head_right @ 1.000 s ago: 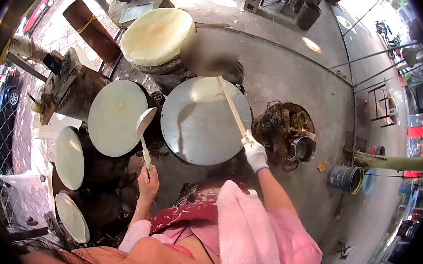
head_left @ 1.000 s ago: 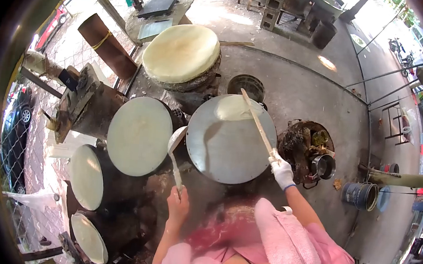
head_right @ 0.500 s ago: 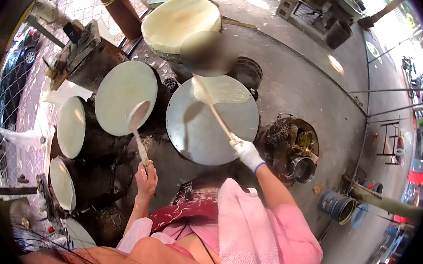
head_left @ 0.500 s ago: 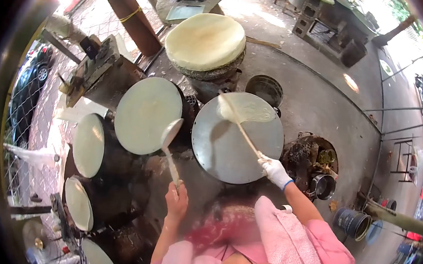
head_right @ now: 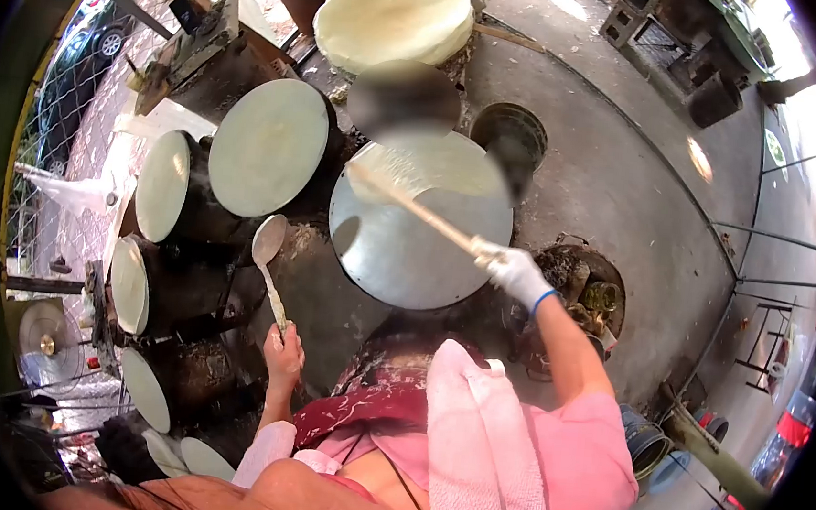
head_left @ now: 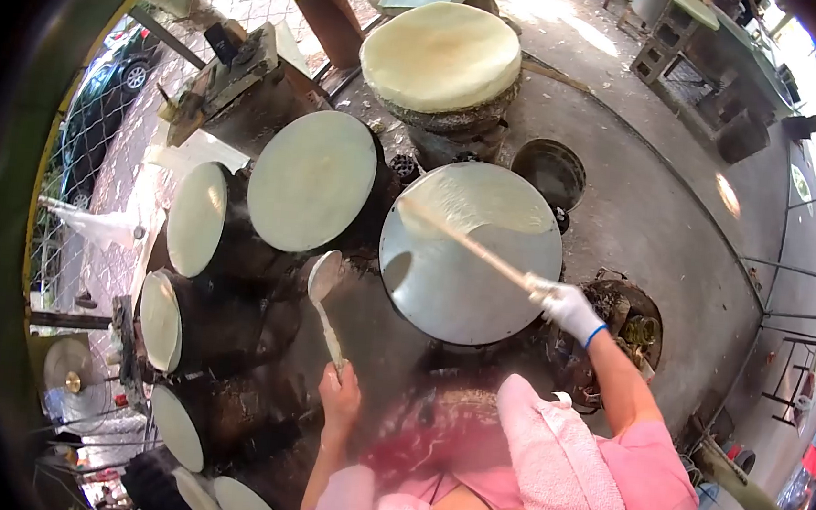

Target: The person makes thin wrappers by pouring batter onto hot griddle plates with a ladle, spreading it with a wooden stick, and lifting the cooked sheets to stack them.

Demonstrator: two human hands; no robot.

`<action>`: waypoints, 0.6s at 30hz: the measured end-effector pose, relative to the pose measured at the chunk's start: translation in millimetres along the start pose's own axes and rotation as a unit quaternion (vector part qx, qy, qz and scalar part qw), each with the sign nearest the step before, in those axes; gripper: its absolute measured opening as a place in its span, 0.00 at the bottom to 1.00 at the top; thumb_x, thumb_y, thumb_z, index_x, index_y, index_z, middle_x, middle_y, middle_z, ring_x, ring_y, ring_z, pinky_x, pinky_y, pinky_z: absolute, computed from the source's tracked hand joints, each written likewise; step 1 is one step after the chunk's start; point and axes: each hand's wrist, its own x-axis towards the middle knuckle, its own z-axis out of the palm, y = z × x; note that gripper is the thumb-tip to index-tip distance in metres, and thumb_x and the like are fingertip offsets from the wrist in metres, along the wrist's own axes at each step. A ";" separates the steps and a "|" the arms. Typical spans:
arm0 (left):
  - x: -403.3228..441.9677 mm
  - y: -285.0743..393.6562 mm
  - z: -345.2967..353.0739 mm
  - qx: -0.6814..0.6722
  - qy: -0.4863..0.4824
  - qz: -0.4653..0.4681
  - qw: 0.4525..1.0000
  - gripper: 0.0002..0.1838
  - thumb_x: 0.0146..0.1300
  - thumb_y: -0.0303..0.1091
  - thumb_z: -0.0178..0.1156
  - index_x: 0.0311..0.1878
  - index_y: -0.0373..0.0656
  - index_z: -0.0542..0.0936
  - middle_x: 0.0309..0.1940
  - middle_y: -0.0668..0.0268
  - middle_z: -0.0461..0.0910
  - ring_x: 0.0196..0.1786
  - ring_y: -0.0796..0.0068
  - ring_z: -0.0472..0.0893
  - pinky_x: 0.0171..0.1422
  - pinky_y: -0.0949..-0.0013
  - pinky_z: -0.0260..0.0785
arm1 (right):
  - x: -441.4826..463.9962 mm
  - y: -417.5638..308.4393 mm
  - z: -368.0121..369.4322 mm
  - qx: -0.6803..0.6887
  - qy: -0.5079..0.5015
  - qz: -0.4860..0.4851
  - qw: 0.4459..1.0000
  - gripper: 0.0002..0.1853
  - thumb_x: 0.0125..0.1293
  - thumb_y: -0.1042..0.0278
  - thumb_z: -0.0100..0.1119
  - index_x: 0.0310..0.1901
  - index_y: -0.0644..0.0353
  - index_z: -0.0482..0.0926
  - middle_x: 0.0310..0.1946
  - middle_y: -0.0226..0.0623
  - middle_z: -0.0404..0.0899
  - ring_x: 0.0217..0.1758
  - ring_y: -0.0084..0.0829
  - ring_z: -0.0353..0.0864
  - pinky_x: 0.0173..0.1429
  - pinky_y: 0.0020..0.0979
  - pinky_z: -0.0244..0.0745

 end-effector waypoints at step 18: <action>42.6 -18.1 -1.0 0.252 0.044 0.088 0.963 0.12 0.70 0.37 0.55 0.39 0.36 0.74 0.26 0.55 0.78 0.29 0.60 0.79 0.35 0.59 0.70 | 53.1 -31.1 -26.7 -0.110 -0.164 0.020 0.980 0.22 0.68 0.61 0.63 0.62 0.56 0.79 0.44 0.23 0.83 0.38 0.17 0.74 0.44 0.22 0.73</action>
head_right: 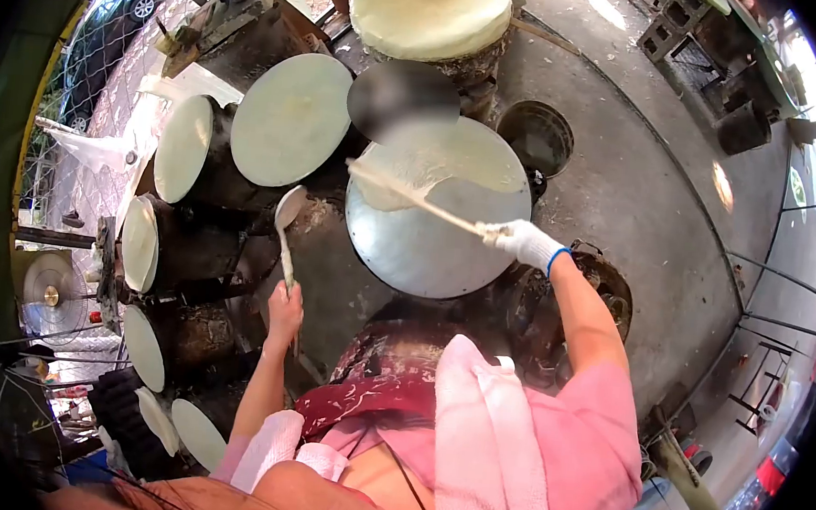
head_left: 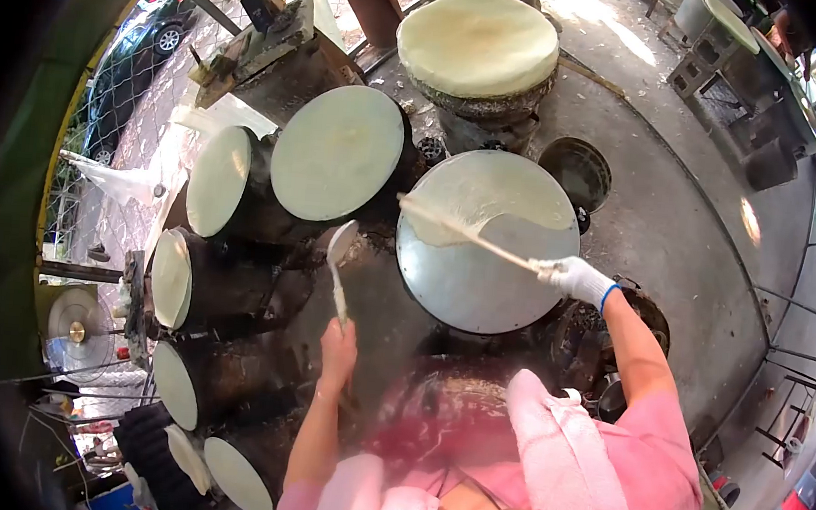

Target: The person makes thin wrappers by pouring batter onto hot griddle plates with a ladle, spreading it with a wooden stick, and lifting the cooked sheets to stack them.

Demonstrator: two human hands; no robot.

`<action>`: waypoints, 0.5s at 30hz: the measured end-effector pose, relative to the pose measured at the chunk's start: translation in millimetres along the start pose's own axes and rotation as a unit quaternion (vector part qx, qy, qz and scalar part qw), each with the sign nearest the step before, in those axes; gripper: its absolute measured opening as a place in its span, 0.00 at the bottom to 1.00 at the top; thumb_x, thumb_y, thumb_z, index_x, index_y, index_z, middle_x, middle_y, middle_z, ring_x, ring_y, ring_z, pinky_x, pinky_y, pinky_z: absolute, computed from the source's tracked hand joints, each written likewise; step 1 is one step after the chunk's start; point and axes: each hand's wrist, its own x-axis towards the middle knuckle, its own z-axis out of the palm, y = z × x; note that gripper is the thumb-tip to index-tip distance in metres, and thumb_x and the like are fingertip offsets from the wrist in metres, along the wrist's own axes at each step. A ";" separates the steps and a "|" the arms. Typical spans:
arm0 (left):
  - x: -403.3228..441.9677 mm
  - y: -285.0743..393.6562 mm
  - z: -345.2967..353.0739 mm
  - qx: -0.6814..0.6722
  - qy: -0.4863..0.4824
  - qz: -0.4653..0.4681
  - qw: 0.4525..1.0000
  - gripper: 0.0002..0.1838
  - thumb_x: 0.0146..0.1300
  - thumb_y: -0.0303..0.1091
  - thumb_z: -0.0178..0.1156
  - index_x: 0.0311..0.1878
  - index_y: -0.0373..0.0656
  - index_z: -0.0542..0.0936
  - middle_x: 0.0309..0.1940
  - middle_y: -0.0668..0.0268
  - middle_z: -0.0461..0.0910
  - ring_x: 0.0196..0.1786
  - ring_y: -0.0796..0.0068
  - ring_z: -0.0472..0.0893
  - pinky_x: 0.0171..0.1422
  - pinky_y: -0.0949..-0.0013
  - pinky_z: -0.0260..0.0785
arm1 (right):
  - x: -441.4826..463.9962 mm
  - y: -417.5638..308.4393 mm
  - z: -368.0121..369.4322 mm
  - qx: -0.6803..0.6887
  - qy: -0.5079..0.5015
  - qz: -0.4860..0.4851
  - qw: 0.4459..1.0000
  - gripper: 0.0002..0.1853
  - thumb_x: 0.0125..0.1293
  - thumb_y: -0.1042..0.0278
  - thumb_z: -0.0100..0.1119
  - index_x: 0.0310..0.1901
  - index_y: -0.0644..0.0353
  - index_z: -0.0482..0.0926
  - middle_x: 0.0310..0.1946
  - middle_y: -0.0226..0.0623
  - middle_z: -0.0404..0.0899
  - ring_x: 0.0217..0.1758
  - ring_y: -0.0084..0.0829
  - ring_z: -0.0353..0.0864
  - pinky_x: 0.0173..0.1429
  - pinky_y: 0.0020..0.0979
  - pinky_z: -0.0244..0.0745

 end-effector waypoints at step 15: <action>-15.0 28.9 -2.2 0.343 -0.189 0.098 0.915 0.09 0.71 0.36 0.49 0.42 0.38 0.69 0.30 0.44 0.82 0.37 0.41 0.83 0.42 0.45 0.75 | -42.0 16.6 25.0 0.069 -0.075 0.096 0.990 0.20 0.67 0.60 0.65 0.60 0.51 0.81 0.29 0.18 0.75 0.24 0.15 0.63 0.28 0.23 0.64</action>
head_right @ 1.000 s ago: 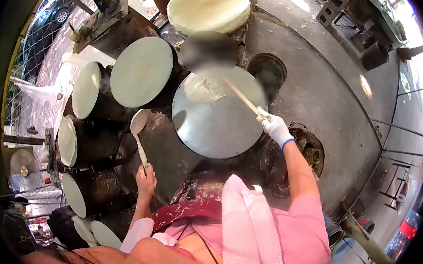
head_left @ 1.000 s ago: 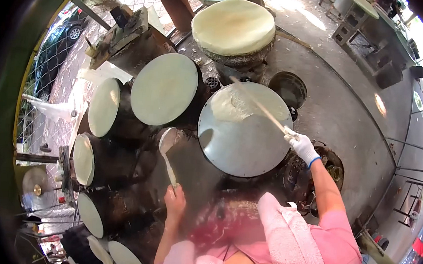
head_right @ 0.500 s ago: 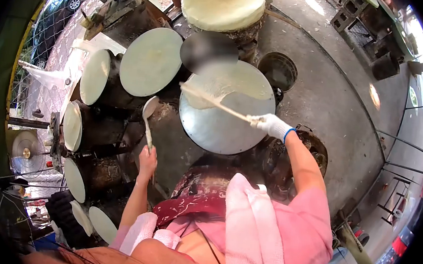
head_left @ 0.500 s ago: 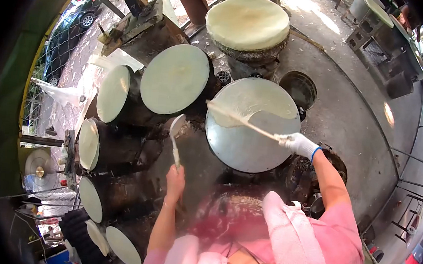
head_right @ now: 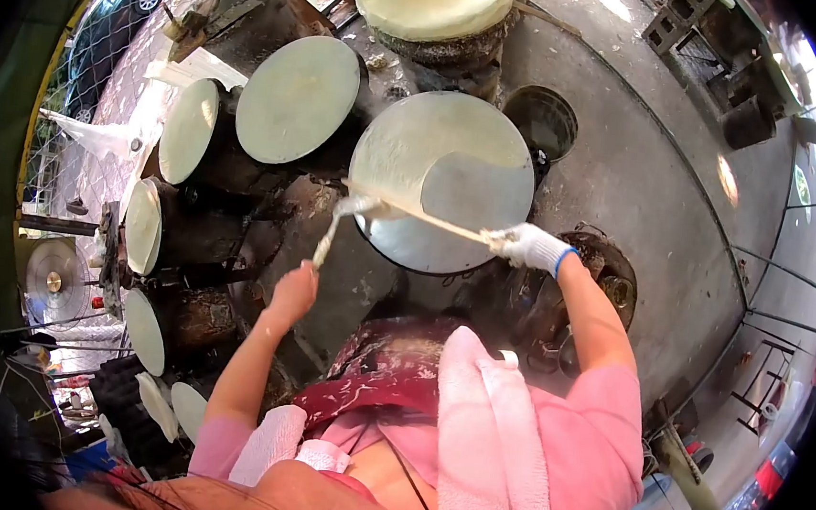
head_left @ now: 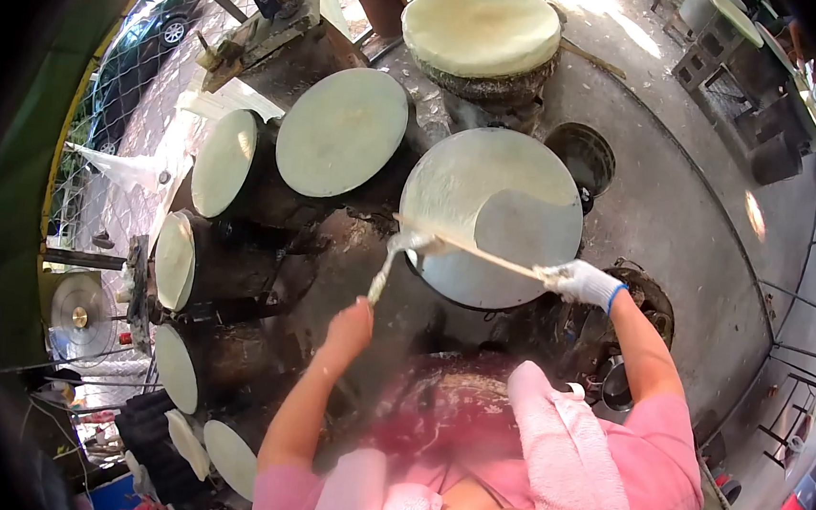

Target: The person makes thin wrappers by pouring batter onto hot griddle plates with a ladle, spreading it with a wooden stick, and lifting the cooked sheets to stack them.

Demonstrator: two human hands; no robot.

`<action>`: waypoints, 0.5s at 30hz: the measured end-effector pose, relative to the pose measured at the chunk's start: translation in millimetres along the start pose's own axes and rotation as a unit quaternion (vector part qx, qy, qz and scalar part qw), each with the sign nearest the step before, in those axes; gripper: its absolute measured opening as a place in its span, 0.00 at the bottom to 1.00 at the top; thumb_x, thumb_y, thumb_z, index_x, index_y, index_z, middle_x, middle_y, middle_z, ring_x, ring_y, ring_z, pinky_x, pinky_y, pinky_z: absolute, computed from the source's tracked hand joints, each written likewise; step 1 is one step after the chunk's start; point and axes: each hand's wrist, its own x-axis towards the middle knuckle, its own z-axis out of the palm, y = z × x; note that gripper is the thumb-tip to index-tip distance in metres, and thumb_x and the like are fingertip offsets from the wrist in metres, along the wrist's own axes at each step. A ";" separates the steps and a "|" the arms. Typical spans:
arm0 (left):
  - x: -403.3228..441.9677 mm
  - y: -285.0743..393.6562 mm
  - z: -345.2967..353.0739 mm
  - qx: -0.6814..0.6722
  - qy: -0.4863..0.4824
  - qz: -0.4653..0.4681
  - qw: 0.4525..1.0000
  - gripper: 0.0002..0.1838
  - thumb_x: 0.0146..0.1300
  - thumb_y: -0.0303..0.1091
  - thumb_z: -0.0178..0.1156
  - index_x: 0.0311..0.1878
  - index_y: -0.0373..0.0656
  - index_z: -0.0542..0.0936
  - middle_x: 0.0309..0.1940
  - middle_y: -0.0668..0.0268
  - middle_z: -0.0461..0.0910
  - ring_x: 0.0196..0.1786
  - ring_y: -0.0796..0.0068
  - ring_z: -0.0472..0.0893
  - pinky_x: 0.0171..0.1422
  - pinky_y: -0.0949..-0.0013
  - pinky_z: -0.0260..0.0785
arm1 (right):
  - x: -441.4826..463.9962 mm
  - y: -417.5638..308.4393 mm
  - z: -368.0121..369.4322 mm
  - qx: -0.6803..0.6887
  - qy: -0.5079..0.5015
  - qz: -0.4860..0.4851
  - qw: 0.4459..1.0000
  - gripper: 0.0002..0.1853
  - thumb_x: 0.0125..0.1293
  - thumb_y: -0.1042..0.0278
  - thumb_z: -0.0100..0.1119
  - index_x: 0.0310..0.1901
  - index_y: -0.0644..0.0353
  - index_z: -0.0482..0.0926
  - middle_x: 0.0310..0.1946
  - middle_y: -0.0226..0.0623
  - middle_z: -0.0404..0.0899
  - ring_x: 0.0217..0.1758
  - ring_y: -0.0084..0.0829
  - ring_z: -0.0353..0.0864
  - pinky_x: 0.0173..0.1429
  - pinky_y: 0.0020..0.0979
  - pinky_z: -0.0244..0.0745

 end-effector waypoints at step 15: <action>-49.5 -84.3 -15.2 -0.448 0.119 0.065 0.884 0.10 0.71 0.36 0.54 0.42 0.38 0.75 0.23 0.60 0.76 0.27 0.74 0.77 0.33 0.68 0.69 | 116.1 -57.3 297.8 0.419 0.162 -0.063 0.891 0.17 0.74 0.48 0.50 0.46 0.53 0.80 0.19 0.26 0.75 0.15 0.19 0.67 0.19 0.24 0.63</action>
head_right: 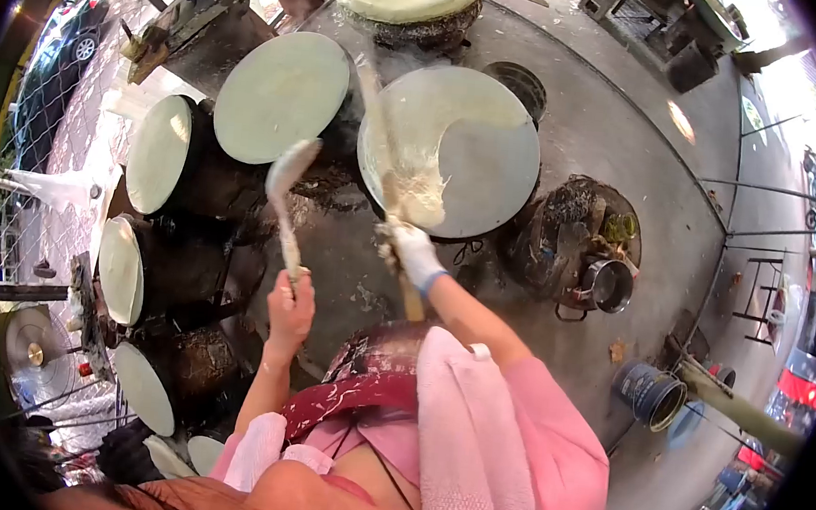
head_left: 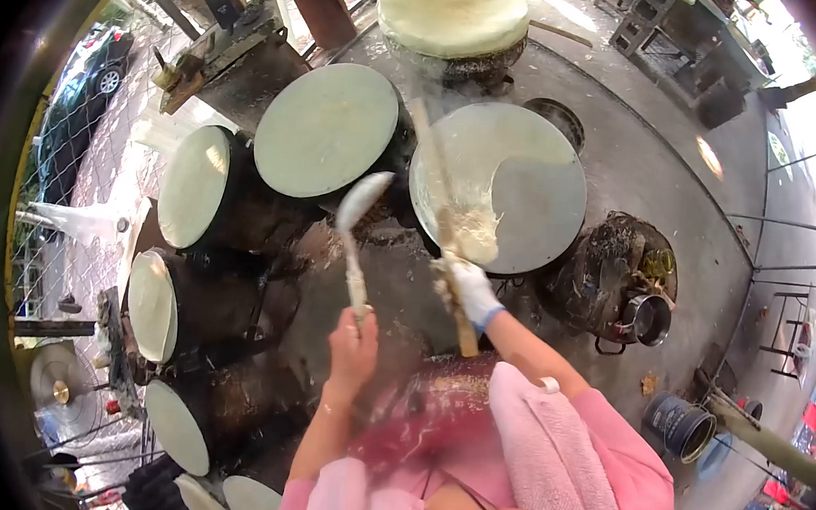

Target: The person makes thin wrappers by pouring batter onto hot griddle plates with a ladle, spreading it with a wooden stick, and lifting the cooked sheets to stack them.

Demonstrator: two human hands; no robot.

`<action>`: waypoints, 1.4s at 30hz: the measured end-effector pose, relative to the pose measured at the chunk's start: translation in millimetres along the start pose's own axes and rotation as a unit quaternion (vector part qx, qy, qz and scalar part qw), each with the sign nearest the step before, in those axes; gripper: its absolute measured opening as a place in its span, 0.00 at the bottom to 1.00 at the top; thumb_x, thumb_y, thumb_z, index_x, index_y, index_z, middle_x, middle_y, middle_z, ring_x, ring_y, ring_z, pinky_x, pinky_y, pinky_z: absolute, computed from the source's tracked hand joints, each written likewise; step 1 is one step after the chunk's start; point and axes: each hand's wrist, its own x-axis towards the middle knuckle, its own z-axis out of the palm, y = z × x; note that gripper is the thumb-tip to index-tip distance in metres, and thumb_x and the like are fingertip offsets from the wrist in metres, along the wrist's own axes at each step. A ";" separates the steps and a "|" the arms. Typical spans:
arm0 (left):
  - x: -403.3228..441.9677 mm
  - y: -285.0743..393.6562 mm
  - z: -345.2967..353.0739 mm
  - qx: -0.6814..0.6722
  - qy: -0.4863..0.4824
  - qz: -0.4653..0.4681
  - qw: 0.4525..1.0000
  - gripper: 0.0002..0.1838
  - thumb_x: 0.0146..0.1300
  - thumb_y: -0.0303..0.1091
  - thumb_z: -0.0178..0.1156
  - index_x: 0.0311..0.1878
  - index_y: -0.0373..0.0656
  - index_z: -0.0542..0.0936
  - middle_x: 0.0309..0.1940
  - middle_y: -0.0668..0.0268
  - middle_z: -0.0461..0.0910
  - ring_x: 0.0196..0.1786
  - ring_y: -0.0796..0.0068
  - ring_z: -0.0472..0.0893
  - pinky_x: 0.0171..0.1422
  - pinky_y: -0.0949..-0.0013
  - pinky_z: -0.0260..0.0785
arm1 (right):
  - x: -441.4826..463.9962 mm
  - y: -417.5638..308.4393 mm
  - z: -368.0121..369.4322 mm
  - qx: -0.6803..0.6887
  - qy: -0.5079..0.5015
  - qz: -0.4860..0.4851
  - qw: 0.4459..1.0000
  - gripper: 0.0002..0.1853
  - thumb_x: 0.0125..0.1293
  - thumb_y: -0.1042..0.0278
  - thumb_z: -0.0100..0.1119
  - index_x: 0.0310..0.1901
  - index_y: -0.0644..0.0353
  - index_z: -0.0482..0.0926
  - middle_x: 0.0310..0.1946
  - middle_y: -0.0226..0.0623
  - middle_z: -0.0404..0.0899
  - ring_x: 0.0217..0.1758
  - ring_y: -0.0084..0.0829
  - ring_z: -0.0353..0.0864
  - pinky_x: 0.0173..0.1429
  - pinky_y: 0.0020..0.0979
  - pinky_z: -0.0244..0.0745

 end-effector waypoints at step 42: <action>-112.8 45.5 73.7 -0.190 0.123 -0.174 0.958 0.07 0.74 0.33 0.52 0.38 0.42 0.70 0.17 0.73 0.66 0.12 0.85 0.62 0.13 0.78 0.52 | -77.6 -57.5 -260.3 -0.598 0.243 -0.111 0.755 0.27 0.71 0.38 0.44 0.44 0.57 0.78 0.38 0.56 0.82 0.46 0.58 0.81 0.50 0.54 0.74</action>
